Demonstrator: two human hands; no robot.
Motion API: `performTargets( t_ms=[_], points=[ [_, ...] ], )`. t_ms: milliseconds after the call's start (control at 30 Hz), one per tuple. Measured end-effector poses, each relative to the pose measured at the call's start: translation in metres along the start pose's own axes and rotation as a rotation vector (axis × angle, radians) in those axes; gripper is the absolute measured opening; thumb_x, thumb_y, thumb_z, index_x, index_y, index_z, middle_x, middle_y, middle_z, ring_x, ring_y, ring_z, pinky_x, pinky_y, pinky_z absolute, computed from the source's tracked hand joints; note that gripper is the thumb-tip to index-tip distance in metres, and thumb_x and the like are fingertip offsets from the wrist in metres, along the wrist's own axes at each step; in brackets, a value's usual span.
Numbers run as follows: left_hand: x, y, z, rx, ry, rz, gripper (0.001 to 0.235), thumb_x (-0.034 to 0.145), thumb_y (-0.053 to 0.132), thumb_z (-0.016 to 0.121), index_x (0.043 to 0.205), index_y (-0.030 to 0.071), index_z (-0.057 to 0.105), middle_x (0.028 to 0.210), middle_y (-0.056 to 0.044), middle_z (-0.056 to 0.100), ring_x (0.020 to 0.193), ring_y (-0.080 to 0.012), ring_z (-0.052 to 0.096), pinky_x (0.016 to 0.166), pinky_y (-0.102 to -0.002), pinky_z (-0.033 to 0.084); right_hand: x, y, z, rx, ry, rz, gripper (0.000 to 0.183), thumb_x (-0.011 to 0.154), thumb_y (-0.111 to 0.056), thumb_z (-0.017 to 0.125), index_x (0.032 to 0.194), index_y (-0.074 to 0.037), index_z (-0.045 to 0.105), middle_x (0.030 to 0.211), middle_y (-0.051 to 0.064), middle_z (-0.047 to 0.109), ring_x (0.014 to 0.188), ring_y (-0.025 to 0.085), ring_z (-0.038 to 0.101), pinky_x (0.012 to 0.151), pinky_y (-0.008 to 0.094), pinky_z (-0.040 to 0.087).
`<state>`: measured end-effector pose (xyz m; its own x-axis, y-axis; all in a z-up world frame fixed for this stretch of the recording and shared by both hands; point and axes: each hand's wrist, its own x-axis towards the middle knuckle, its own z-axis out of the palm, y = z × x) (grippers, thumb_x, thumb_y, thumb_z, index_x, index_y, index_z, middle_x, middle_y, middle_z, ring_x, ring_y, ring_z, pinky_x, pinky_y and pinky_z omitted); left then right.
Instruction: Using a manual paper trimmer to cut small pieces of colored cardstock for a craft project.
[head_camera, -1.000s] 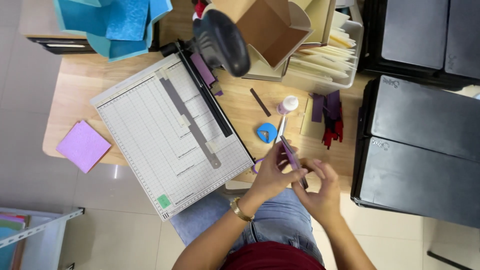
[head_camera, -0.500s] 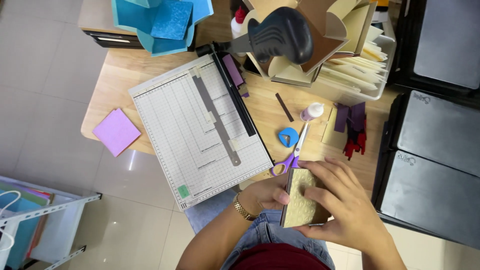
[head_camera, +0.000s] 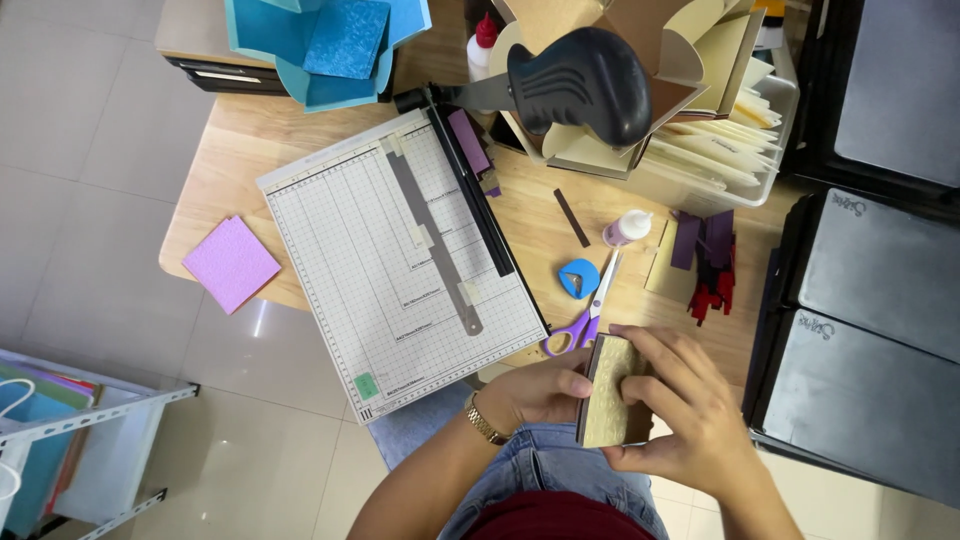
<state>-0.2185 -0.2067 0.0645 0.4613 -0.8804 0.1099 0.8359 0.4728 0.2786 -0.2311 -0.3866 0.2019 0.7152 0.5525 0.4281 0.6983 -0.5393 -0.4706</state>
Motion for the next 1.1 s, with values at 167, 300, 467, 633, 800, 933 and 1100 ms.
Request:
performTargets(
  t_ms=[167,300,467,633,800,933,1100],
  points=[
    [-0.005,-0.011,-0.012,-0.015,0.089,-0.054,0.046,0.094,0.024,0.079,0.130,0.002,0.060,0.120,-0.012,0.069,0.111,-0.0268,0.068,0.097,-0.039,0.057,-0.026,0.004,0.022,0.101,0.045,0.133,0.034,0.075,-0.031,0.082,0.086,-0.007,0.061,0.136,0.027,0.057,0.123,0.040,0.063,0.105,0.055,0.047],
    [-0.007,-0.004,-0.012,0.042,0.269,-0.134,0.051,0.089,0.015,0.079,0.132,0.000,0.054,0.117,-0.015,0.068,0.101,-0.0262,0.071,0.083,-0.037,0.063,-0.033,0.006,0.019,0.191,-0.014,0.161,0.038,0.081,-0.037,0.080,0.097,-0.005,0.067,0.144,0.028,0.052,0.136,0.039,0.056,0.122,0.062,0.037],
    [-0.002,0.007,-0.001,0.209,0.266,-0.164,0.066,0.085,0.022,0.081,0.141,0.002,0.052,0.126,-0.010,0.065,0.114,-0.0211,0.065,0.096,-0.028,0.057,-0.042,0.013,0.016,0.182,-0.057,0.134,0.040,0.084,-0.040,0.074,0.100,-0.004,0.067,0.150,0.032,0.045,0.140,0.041,0.052,0.123,0.062,0.035],
    [0.006,0.012,0.011,0.273,0.379,-0.190,0.056,0.082,0.020,0.079,0.131,0.007,0.056,0.120,-0.006,0.065,0.111,-0.0180,0.065,0.095,-0.025,0.056,-0.048,0.021,0.018,0.157,-0.042,0.131,0.040,0.080,-0.041,0.076,0.099,-0.006,0.068,0.149,0.032,0.047,0.141,0.041,0.051,0.123,0.063,0.035],
    [0.026,0.024,0.036,0.665,0.343,-0.046,0.038,0.078,0.027,0.081,0.108,0.014,0.062,0.102,0.003,0.065,0.101,-0.0136,0.062,0.094,-0.030,0.052,-0.067,0.031,0.013,0.131,-0.016,0.251,0.068,0.054,-0.056,0.087,0.096,-0.007,0.065,0.167,0.028,0.021,0.156,0.042,0.026,0.128,0.068,0.017],
    [0.073,0.017,0.041,1.241,0.658,-0.400,0.086,0.056,0.044,0.077,0.131,0.010,0.052,0.129,-0.008,0.063,0.114,-0.0243,0.060,0.087,-0.035,0.047,-0.098,0.039,-0.011,0.033,0.174,0.383,0.056,0.090,-0.059,0.049,0.092,-0.004,0.060,0.163,0.035,0.034,0.158,0.048,0.031,0.131,0.061,0.025],
    [0.127,-0.070,-0.057,2.199,0.635,0.051,0.098,0.032,0.036,0.104,0.110,0.006,0.053,0.109,-0.011,0.057,0.094,-0.0281,0.062,0.077,-0.040,0.053,-0.128,0.049,-0.022,-0.096,0.465,0.358,0.039,0.105,-0.024,0.047,0.086,0.010,0.051,0.140,0.035,0.046,0.130,0.049,0.056,0.112,0.061,0.055]
  ],
)
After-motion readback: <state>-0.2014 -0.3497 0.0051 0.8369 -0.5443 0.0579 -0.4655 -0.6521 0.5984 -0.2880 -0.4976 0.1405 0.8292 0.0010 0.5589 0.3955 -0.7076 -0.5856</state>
